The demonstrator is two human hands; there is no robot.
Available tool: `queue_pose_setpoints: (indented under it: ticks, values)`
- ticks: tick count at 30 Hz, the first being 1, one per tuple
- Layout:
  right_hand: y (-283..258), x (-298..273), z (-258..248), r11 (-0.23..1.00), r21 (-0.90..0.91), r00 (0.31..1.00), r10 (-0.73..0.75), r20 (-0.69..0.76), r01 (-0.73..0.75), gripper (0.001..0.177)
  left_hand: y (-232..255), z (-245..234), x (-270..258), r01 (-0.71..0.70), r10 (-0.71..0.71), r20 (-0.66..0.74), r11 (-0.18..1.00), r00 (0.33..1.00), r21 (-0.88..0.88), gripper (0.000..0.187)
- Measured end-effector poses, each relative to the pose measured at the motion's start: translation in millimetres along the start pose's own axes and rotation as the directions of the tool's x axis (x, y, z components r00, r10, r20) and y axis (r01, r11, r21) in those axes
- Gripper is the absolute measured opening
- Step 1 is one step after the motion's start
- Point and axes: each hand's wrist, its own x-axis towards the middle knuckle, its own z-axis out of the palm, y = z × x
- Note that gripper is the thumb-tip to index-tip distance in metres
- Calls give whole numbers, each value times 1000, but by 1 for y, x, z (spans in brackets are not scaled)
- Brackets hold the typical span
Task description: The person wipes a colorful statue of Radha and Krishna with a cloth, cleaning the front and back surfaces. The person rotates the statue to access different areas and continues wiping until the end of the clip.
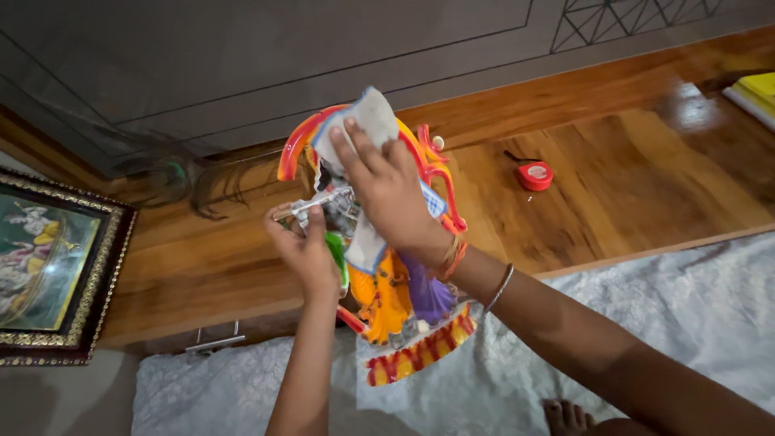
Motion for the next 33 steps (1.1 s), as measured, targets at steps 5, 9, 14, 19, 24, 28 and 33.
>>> queue_pose_setpoints:
  ticks: [5,9,14,19,24,28,33]
  values:
    - [8,-34,-4,979,119,984,-173,37,168,55,4,-4,8,16,-21,-68,997,997,-80,37]
    - [23,-56,4,862,503,989,-11,145,-64,36,10,-5,12,-25,17,-85,996,996,-88,38]
    - [50,-57,9,165,886,770,579,269,-433,20,16,-5,8,-54,47,-73,995,996,-90,41]
    - [54,-21,-13,482,832,858,513,-14,-274,25,23,6,5,-50,45,-55,993,998,-103,42]
    - [20,0,-25,973,227,999,25,31,-31,59,26,12,-1,-32,24,-69,993,997,-116,42]
    - [6,-13,-29,990,100,994,95,61,-101,60,29,6,5,-53,41,-99,991,994,-126,39]
    - [-1,-49,-23,990,121,996,70,54,-76,64,25,-2,11,-78,50,-188,987,981,-142,39]
